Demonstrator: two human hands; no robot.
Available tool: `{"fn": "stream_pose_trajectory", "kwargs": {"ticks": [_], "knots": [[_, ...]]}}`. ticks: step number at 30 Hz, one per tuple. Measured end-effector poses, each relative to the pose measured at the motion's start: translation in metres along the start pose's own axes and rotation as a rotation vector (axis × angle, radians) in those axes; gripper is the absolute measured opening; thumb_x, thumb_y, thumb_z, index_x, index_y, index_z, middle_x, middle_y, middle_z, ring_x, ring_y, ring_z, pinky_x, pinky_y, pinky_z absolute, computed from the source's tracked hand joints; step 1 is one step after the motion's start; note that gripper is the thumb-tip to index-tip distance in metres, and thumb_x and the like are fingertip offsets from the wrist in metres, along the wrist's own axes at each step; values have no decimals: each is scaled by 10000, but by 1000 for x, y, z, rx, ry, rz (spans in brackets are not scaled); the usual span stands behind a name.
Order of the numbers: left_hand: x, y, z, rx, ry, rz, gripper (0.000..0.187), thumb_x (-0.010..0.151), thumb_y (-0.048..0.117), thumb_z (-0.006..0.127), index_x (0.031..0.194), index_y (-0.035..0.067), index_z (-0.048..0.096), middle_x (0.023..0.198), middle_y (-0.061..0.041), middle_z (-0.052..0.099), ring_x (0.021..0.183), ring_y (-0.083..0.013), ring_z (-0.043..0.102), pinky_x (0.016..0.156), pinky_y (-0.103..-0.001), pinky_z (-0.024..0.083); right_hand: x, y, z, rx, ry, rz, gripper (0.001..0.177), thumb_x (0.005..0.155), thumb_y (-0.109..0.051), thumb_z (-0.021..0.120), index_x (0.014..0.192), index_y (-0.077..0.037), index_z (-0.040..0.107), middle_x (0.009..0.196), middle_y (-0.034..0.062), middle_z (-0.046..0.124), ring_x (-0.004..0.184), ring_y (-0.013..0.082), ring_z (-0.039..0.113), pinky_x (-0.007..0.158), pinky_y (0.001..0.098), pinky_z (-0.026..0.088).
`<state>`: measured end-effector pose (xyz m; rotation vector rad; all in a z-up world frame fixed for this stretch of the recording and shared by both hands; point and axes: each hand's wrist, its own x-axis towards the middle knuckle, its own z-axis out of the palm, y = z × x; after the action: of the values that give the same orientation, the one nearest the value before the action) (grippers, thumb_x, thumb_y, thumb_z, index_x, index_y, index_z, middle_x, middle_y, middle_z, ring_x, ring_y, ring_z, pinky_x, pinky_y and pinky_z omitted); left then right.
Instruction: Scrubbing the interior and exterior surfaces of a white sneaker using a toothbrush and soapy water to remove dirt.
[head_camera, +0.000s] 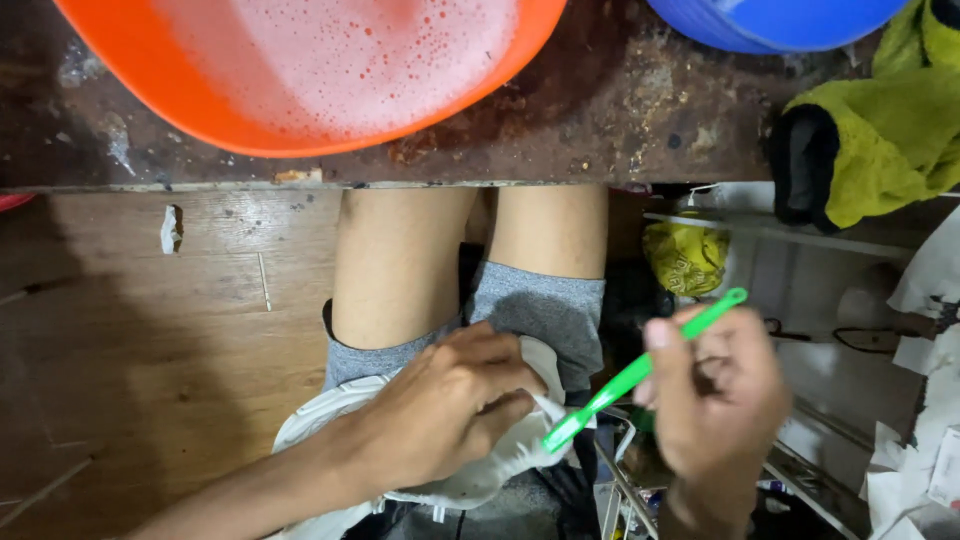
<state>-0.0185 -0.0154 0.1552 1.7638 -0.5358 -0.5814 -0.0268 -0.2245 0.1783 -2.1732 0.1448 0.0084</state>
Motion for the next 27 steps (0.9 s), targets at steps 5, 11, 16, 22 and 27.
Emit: {"fn": "stream_pose_trajectory", "kwargs": {"ticks": [5,11,16,22,27], "knots": [[-1,3,-2,5,3,27,111,732,7,637,819,54,687,769,-35,646,714,-183,593,801,-363,486,-4,-6,0,66,-209,-23,64,814,-13,595,853,-3,546,590,20,576,413,74,498,369,173,416],[-2,3,-5,-8,-10,39,93,744,30,627,822,52,673,801,-39,643,770,-200,589,731,-346,487,2,14,-3,339,-271,15,56,850,5,541,901,-17,543,612,20,573,395,62,502,320,134,398],[-1,4,-7,-34,-2,58,111,733,16,636,826,46,691,791,-39,664,742,-184,606,705,-329,514,-9,15,-2,320,-260,-18,89,834,10,521,911,-35,526,627,7,565,416,57,513,358,143,433],[-4,11,-15,-28,-49,36,188,746,-22,594,884,34,708,811,-59,679,697,-195,613,621,-323,532,-16,9,-2,165,-33,57,35,863,-28,525,880,-35,496,584,25,519,393,105,512,320,180,435],[-6,11,-10,4,-53,7,272,718,-55,583,965,-31,694,830,-106,668,749,-219,614,614,-314,568,-25,-24,-13,-358,28,7,248,801,-156,577,574,-64,616,358,3,438,244,120,296,311,236,171]]}}
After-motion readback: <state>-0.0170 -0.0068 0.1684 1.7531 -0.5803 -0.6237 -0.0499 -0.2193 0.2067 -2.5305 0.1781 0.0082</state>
